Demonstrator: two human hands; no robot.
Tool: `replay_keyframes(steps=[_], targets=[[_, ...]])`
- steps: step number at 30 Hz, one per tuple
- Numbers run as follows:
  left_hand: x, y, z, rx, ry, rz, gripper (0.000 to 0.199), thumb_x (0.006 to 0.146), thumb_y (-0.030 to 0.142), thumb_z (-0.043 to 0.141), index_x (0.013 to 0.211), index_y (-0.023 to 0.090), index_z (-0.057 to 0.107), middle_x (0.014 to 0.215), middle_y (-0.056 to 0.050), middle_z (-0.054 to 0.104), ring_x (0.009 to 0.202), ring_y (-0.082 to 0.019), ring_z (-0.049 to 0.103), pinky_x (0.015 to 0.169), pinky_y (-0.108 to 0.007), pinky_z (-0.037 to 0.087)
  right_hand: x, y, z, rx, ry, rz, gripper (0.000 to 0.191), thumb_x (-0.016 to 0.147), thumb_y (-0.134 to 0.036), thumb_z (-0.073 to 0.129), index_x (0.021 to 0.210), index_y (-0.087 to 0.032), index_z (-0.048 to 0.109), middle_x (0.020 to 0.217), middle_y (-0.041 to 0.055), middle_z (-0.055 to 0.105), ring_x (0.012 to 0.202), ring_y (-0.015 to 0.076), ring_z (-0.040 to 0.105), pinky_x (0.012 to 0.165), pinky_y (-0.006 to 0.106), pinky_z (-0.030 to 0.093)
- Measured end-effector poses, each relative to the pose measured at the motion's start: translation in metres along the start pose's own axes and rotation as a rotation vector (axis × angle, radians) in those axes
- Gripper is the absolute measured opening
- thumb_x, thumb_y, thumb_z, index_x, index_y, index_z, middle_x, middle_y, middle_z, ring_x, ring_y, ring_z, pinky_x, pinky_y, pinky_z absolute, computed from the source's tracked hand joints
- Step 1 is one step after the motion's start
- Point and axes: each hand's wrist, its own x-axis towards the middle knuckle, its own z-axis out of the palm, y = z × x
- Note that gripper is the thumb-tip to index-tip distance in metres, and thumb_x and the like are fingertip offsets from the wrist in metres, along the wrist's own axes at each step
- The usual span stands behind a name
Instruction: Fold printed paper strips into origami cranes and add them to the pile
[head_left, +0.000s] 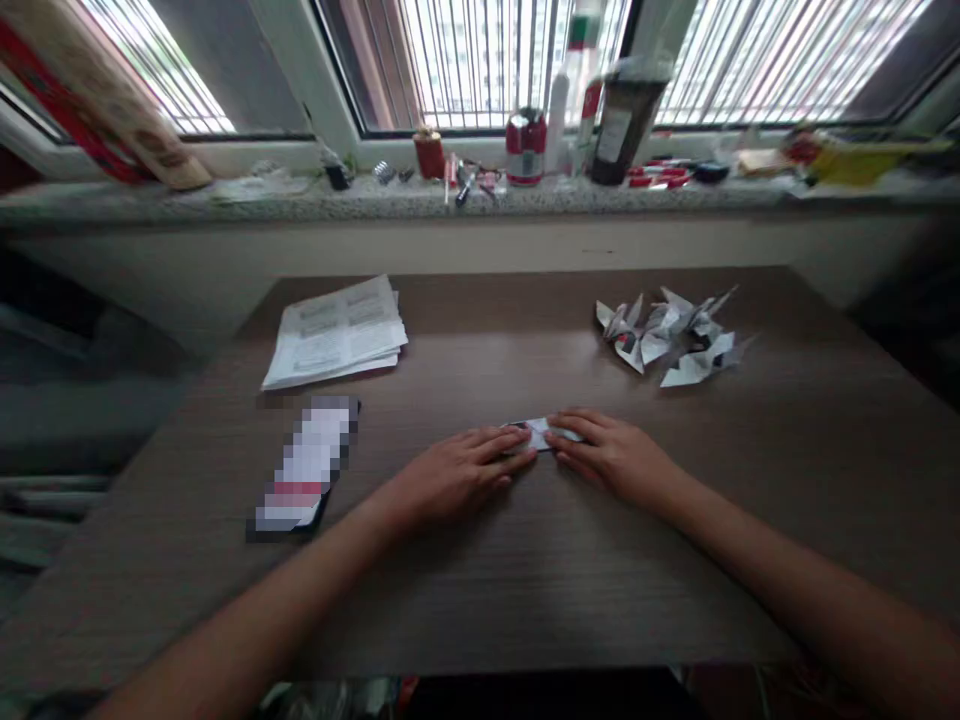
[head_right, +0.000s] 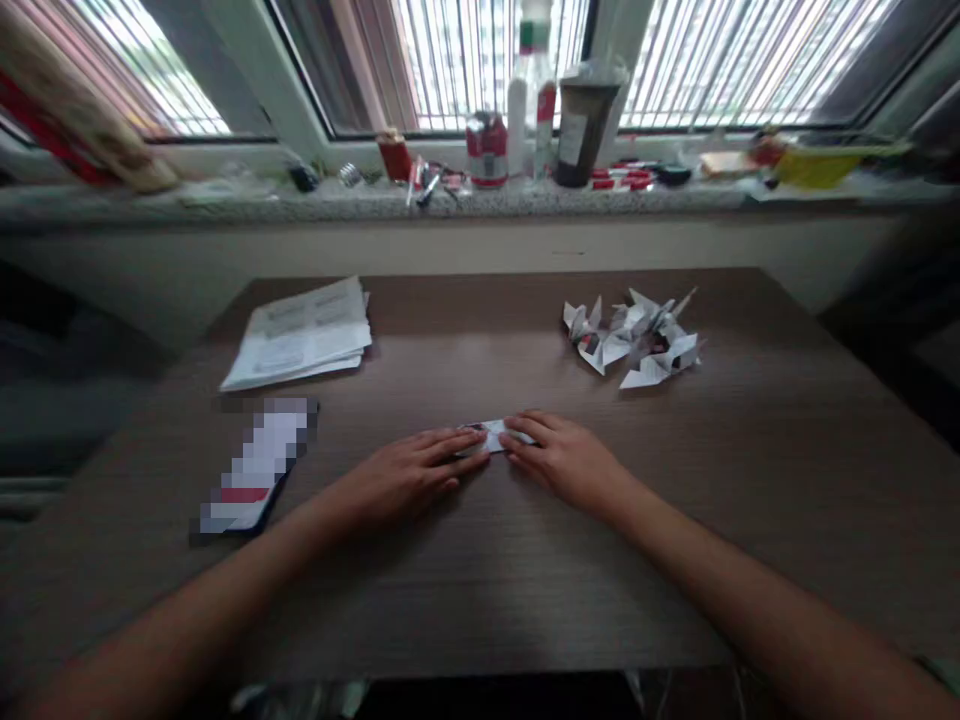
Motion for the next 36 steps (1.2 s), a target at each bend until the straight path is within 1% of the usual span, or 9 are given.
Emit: replay_keyframes(steps=[5, 8, 14, 19, 23, 26, 29, 32, 36], targets=[[-0.005, 0.000, 0.000, -0.055, -0.013, 0.004, 0.049, 0.114, 0.030, 0.034, 0.163, 0.025, 0.035, 0.170, -0.004, 0.032, 0.156, -0.019, 0.031, 0.129, -0.041, 0.027, -0.004, 0.002, 0.002, 0.003, -0.015, 0.011, 0.031, 0.105, -0.024, 0.056, 0.131, -0.016, 0.072, 0.135, 0.0133, 0.071, 0.128, 0.0295, 0.064, 0.105, 0.047, 0.058], [-0.010, -0.002, 0.001, -0.056, -0.019, -0.001, 0.050, 0.113, 0.028, 0.035, 0.164, 0.023, 0.033, 0.170, -0.005, 0.030, 0.157, -0.020, 0.029, 0.130, -0.043, 0.025, -0.004, 0.003, 0.002, 0.001, -0.017, 0.010, 0.031, 0.105, -0.025, 0.055, 0.130, -0.016, 0.072, 0.135, 0.0133, 0.071, 0.128, 0.0300, 0.064, 0.105, 0.048, 0.058], [-0.017, -0.004, 0.000, -0.080, -0.006, -0.046, 0.051, 0.113, 0.029, 0.036, 0.164, 0.027, 0.033, 0.169, -0.004, 0.033, 0.157, -0.021, 0.031, 0.128, -0.044, 0.028, -0.004, 0.003, 0.002, 0.018, -0.014, 0.012, 0.031, 0.105, -0.024, 0.055, 0.130, -0.017, 0.072, 0.137, 0.0128, 0.070, 0.127, 0.0300, 0.065, 0.104, 0.048, 0.059], [-0.014, -0.004, -0.004, -0.075, 0.012, -0.036, 0.048, 0.112, 0.027, 0.038, 0.161, 0.027, 0.039, 0.166, -0.005, 0.040, 0.153, -0.022, 0.038, 0.127, -0.046, 0.030, -0.006, 0.004, 0.005, 0.028, -0.011, 0.022, 0.031, 0.105, -0.026, 0.057, 0.132, -0.019, 0.070, 0.137, 0.0112, 0.070, 0.128, 0.0296, 0.064, 0.106, 0.049, 0.057], [-0.009, -0.001, -0.006, -0.054, 0.070, -0.044, 0.043, 0.111, 0.029, 0.043, 0.154, 0.028, 0.048, 0.161, -0.005, 0.049, 0.145, -0.024, 0.049, 0.122, -0.048, 0.037, -0.005, 0.006, 0.006, 0.057, 0.003, 0.033, 0.031, 0.105, -0.027, 0.057, 0.131, -0.019, 0.070, 0.136, 0.0115, 0.070, 0.127, 0.0299, 0.064, 0.106, 0.048, 0.057], [-0.003, 0.003, -0.009, -0.032, 0.100, -0.055, 0.038, 0.110, 0.031, 0.048, 0.147, 0.026, 0.056, 0.154, -0.007, 0.056, 0.137, -0.027, 0.055, 0.115, -0.048, 0.045, -0.003, 0.006, 0.005, 0.087, -0.003, 0.043, 0.030, 0.105, -0.026, 0.058, 0.131, -0.021, 0.070, 0.135, 0.0118, 0.070, 0.126, 0.0295, 0.064, 0.104, 0.048, 0.057], [0.003, 0.008, -0.012, 0.014, 0.121, -0.060, 0.033, 0.107, 0.031, 0.054, 0.139, 0.024, 0.061, 0.147, -0.009, 0.060, 0.132, -0.029, 0.058, 0.112, -0.050, 0.047, -0.002, 0.005, 0.003, 0.117, 0.005, 0.056, 0.029, 0.105, -0.025, 0.057, 0.130, -0.023, 0.071, 0.135, 0.0119, 0.070, 0.124, 0.0283, 0.064, 0.101, 0.048, 0.058], [0.009, 0.011, -0.012, 0.064, 0.147, -0.071, 0.032, 0.106, 0.030, 0.056, 0.137, 0.023, 0.061, 0.146, -0.010, 0.060, 0.132, -0.030, 0.058, 0.110, -0.050, 0.047, -0.001, 0.004, 0.001, 0.128, 0.010, 0.066, 0.030, 0.104, -0.025, 0.057, 0.131, -0.023, 0.070, 0.134, 0.0129, 0.069, 0.123, 0.0285, 0.064, 0.101, 0.049, 0.058], [0.014, 0.015, -0.009, 0.093, 0.163, -0.062, 0.039, 0.108, 0.030, 0.053, 0.146, 0.023, 0.054, 0.146, -0.010, 0.060, 0.130, -0.029, 0.059, 0.108, -0.048, 0.050, -0.001, 0.005, 0.001, 0.139, 0.008, 0.072, 0.032, 0.105, -0.025, 0.056, 0.134, -0.025, 0.069, 0.134, 0.0124, 0.069, 0.123, 0.0275, 0.064, 0.101, 0.049, 0.058]])
